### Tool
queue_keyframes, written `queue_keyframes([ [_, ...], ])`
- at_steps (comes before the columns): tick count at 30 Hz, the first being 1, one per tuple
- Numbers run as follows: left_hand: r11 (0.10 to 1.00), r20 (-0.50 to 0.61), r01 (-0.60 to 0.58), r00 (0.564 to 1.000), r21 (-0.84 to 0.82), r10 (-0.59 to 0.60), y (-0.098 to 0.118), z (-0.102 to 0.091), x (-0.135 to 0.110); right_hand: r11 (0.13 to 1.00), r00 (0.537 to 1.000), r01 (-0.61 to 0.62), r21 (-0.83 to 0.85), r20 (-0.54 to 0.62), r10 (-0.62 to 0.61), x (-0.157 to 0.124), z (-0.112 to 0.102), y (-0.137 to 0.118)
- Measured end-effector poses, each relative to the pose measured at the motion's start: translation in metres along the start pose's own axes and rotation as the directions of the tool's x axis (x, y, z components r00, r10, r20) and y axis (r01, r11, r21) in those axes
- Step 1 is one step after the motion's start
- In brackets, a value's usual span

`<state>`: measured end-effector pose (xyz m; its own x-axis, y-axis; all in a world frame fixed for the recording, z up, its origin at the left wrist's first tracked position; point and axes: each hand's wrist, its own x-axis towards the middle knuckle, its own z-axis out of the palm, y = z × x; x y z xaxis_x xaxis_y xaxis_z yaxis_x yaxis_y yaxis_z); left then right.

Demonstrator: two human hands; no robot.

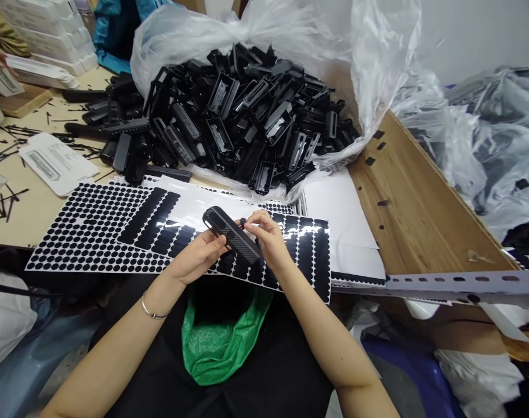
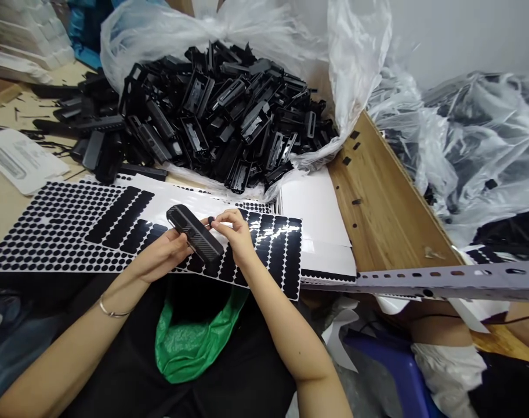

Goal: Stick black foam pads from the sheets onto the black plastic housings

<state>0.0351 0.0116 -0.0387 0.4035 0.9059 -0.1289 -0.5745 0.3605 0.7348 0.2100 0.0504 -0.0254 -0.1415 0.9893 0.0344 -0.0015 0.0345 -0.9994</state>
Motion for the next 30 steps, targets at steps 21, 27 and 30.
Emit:
queue_keyframes([
  [21, 0.988, -0.484, -0.054, 0.875, -0.146, -0.024, 0.003, -0.007, 0.009, 0.499, 0.987, 0.095, -0.861, 0.148, 0.066, 0.006, -0.002, 0.011],
  [27, 0.997, -0.521, 0.002, 0.852, -0.079, -0.043, -0.005, -0.003, 0.011, 0.368, 0.975, 0.216, -0.904, 0.183, -0.123, 0.007, 0.000, 0.016],
  [30, 1.000, -0.511, 0.029, 0.859, -0.001, -0.026, -0.006, 0.001, 0.008, 0.402, 0.967, 0.197, -0.895, 0.110, -0.227, 0.018, -0.008, 0.020],
])
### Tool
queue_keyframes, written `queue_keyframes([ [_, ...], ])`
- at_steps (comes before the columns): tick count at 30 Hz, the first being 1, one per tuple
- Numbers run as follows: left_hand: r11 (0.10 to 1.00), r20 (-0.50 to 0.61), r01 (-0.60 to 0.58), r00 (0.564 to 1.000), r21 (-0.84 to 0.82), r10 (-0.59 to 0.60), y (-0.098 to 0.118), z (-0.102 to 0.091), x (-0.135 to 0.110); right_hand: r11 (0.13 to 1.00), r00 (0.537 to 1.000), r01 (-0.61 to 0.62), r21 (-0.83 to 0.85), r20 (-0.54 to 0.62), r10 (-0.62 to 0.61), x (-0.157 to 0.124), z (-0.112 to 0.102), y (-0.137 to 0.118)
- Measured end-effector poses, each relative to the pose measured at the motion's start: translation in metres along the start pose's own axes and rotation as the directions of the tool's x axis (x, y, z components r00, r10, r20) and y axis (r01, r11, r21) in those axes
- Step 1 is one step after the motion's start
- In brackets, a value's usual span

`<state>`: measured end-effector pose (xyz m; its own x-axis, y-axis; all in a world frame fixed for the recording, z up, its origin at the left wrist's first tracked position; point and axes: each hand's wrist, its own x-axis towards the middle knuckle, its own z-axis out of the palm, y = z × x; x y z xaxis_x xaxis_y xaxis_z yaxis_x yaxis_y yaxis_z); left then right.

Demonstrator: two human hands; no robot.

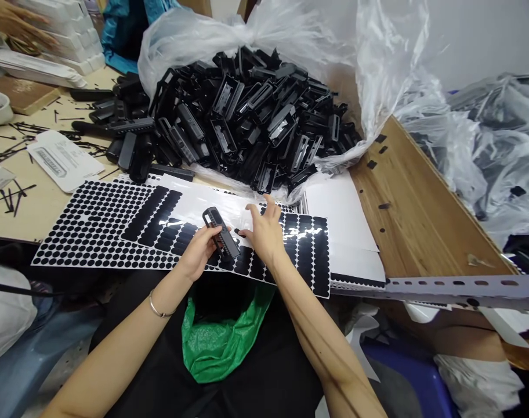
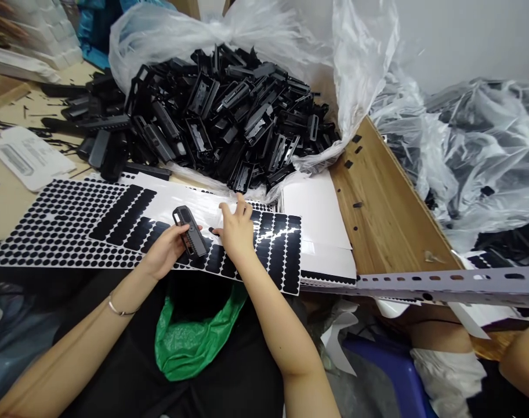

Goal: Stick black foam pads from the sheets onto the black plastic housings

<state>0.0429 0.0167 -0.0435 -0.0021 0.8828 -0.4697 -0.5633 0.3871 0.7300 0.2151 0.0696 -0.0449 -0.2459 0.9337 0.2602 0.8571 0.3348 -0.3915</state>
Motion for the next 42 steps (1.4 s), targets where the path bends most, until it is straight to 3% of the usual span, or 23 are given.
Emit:
queue_keyframes([
  [5, 0.993, 0.074, 0.020, 0.997, 0.116, -0.029, 0.000, 0.000, -0.005, 0.965, 0.975, -0.211, 0.157, 0.099, 0.198, 0.025, -0.014, 0.040],
  [9, 0.988, 0.176, 0.080, 0.979, 0.129, -0.102, -0.003, 0.000, -0.007, 0.952, 0.968, -0.249, 0.179, 0.063, 0.241, 0.040, -0.024, 0.062],
  [15, 0.983, 0.233, 0.109, 0.962, 0.147, -0.141, -0.008, 0.001, -0.010, 0.954, 0.972, -0.233, 0.190, 0.063, 0.225, 0.047, -0.018, 0.059],
  [22, 0.992, 0.319, -0.021, 0.948, 0.125, -0.020, -0.007, 0.000, -0.007, 0.912, 0.963, -0.259, 0.318, 0.009, 0.270, 0.050, -0.019, 0.059],
  [26, 0.988, 0.322, -0.087, 0.946, 0.130, 0.041, -0.006, 0.000, -0.006, 0.857, 0.960, -0.238, 0.458, -0.022, 0.278, 0.038, -0.031, 0.042],
  [28, 0.986, 0.313, -0.104, 0.948, 0.129, 0.059, -0.004, 0.000, -0.005, 0.807, 0.974, -0.210, 0.551, 0.042, 0.224, 0.024, -0.039, 0.024],
  [30, 0.986, 0.296, -0.119, 0.952, 0.116, 0.080, -0.003, 0.001, -0.005, 0.656, 0.980, -0.188, 0.731, 0.187, 0.072, 0.008, -0.046, 0.002],
  [32, 0.986, 0.262, -0.135, 0.959, 0.097, 0.106, -0.002, 0.001, -0.004, 0.585, 0.964, -0.209, 0.784, 0.265, -0.010, -0.007, -0.048, -0.017],
  [38, 0.988, 0.167, -0.141, 0.977, 0.061, 0.129, -0.001, 0.002, -0.003, 0.512, 0.962, -0.236, 0.826, 0.273, 0.003, -0.020, -0.041, -0.037],
  [42, 0.991, 0.140, -0.131, 0.982, 0.032, 0.125, 0.001, 0.003, -0.004, 0.526, 0.970, -0.216, 0.822, 0.244, 0.016, -0.020, -0.039, -0.038],
])
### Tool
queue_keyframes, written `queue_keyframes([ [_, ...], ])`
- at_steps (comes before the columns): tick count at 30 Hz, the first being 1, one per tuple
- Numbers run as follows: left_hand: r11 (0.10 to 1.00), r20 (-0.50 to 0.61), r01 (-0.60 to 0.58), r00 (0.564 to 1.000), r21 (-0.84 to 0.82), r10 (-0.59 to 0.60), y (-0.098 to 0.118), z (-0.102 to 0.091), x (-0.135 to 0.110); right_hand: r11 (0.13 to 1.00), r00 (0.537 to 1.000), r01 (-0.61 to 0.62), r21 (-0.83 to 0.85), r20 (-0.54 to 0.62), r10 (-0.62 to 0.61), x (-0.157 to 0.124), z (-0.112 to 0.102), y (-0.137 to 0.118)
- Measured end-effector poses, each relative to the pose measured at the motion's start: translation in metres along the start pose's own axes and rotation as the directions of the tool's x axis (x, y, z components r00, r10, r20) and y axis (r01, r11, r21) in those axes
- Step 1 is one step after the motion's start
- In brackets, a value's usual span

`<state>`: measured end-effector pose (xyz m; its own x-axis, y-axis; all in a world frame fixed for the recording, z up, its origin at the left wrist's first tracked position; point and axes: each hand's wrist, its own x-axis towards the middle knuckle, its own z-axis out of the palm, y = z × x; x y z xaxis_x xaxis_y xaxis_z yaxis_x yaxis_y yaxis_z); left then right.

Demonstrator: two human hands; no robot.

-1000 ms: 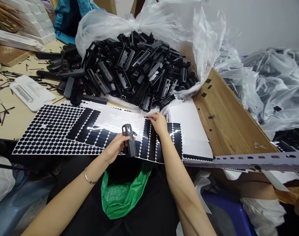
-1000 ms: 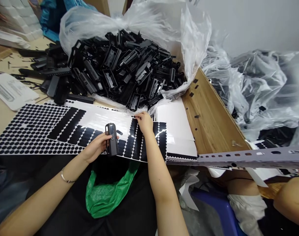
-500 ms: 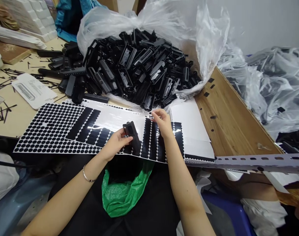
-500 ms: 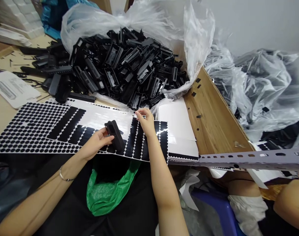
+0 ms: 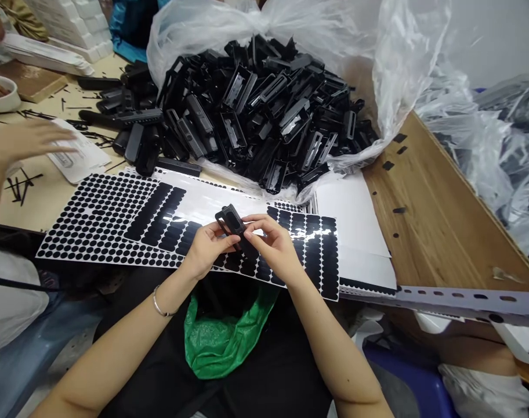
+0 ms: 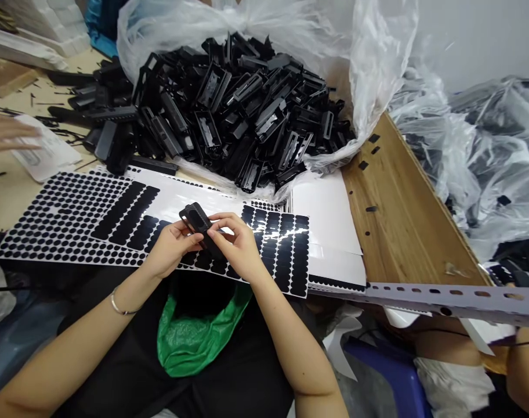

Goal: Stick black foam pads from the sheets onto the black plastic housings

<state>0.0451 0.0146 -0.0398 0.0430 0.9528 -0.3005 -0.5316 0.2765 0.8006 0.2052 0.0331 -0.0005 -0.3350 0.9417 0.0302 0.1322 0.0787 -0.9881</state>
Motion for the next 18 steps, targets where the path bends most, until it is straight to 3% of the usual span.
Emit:
queue_keyframes([
  [7, 1.000, -0.021, -0.008, 1.000, -0.015, 0.007, 0.001, -0.002, -0.001, 0.997, 0.997, 0.049, -0.067, -0.047, -0.053, -0.003, 0.007, -0.004],
  [18, 0.999, -0.027, -0.049, 0.998, 0.001, 0.049, 0.002, -0.001, -0.004, 0.997, 0.990, 0.073, -0.038, -0.116, -0.077, -0.006, 0.016, 0.001],
])
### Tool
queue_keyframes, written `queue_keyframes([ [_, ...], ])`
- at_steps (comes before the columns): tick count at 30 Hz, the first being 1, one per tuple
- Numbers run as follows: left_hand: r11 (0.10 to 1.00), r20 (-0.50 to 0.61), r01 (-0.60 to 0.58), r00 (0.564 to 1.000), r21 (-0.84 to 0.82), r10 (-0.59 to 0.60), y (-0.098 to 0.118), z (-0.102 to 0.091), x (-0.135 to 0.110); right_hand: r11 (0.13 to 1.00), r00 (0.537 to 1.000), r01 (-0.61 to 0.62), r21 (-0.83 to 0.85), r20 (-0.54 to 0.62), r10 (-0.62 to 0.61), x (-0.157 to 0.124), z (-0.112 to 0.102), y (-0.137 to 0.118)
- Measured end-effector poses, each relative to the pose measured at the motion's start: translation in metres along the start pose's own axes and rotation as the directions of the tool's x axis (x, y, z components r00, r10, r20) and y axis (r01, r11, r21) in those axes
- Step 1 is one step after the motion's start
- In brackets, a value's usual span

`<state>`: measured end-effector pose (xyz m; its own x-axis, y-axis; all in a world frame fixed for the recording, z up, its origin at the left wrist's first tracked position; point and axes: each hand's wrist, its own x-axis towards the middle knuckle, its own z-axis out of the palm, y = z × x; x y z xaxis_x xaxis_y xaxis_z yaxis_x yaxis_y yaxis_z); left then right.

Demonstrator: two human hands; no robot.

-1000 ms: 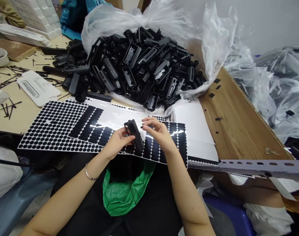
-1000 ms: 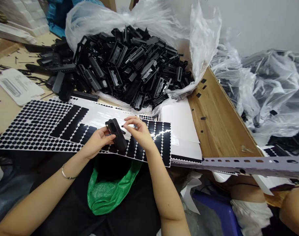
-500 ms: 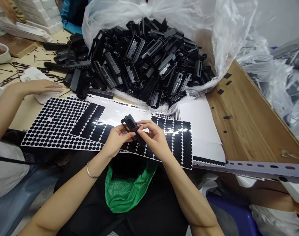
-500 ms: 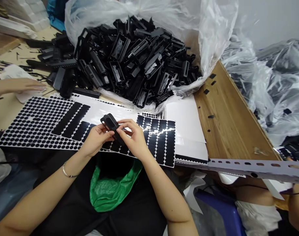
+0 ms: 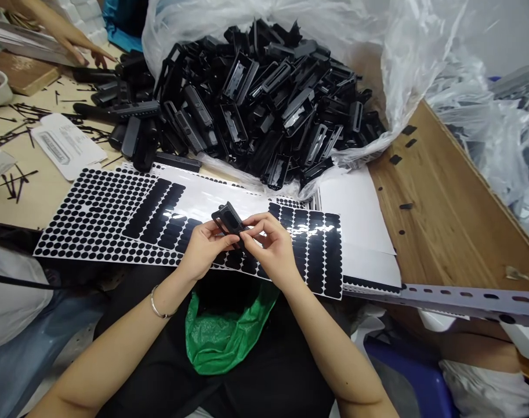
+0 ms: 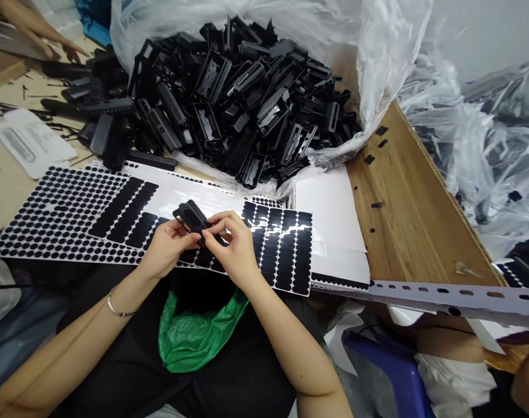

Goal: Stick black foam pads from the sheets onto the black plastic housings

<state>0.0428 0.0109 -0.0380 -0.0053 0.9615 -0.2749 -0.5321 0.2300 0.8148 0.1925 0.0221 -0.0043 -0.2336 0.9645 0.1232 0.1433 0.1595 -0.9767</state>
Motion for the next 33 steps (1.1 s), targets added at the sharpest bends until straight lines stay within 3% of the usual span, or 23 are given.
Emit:
queue_keyframes([
  [3, 1.000, 0.012, 0.009, 1.000, 0.008, -0.009, 0.003, -0.002, 0.002, 0.999, 1.000, 0.005, 0.038, -0.016, -0.004, 0.002, 0.000, 0.002],
  [9, 1.000, 0.087, -0.010, 0.996, 0.008, 0.009, 0.010, -0.004, 0.004, 0.960, 0.984, -0.168, 0.223, -0.027, 0.178, 0.009, -0.003, 0.001],
  [14, 0.995, 0.116, -0.095, 0.989, 0.042, 0.090, 0.007, -0.009, 0.005, 0.971, 0.991, -0.134, 0.198, -0.002, 0.137, 0.007, 0.005, -0.001],
  [16, 0.990, 0.143, -0.123, 0.983, 0.070, 0.112, 0.006, -0.011, 0.006, 0.966, 0.990, -0.138, 0.218, 0.059, 0.128, 0.008, 0.003, -0.002],
  [19, 0.981, 0.216, -0.158, 0.968, 0.108, 0.132, 0.007, -0.014, 0.005, 0.966, 0.975, -0.155, 0.207, 0.192, 0.115, 0.012, -0.009, 0.001],
  [21, 0.973, 0.297, -0.180, 0.946, 0.143, 0.132, 0.010, -0.016, 0.002, 0.977, 0.982, -0.123, 0.177, 0.166, 0.093, 0.019, -0.022, 0.005],
  [23, 0.956, 0.432, -0.193, 0.898, 0.221, 0.081, 0.015, -0.019, -0.001, 0.999, 0.999, -0.029, 0.041, 0.016, 0.028, 0.028, -0.035, 0.012],
  [25, 0.911, 0.581, -0.221, 0.813, 0.348, -0.025, 0.019, -0.021, -0.004, 0.953, 0.984, 0.082, -0.292, -0.129, -0.124, 0.039, -0.047, 0.021],
  [27, 0.829, 0.676, -0.301, 0.727, 0.472, -0.121, 0.022, -0.022, -0.006, 0.762, 0.960, 0.132, -0.634, -0.111, -0.259, 0.051, -0.055, 0.031],
  [28, 0.775, 0.701, -0.355, 0.696, 0.523, -0.154, 0.022, -0.021, -0.007, 0.665, 0.961, 0.138, -0.734, -0.064, -0.270, 0.057, -0.057, 0.036],
  [30, 0.661, 0.712, -0.446, 0.674, 0.604, -0.196, 0.023, -0.020, -0.008, 0.543, 0.977, 0.123, -0.831, 0.005, -0.213, 0.068, -0.058, 0.045],
  [33, 0.496, 0.651, -0.499, 0.734, 0.711, -0.194, 0.021, -0.019, -0.007, 0.491, 0.990, 0.042, -0.870, -0.030, -0.138, 0.080, -0.056, 0.055],
])
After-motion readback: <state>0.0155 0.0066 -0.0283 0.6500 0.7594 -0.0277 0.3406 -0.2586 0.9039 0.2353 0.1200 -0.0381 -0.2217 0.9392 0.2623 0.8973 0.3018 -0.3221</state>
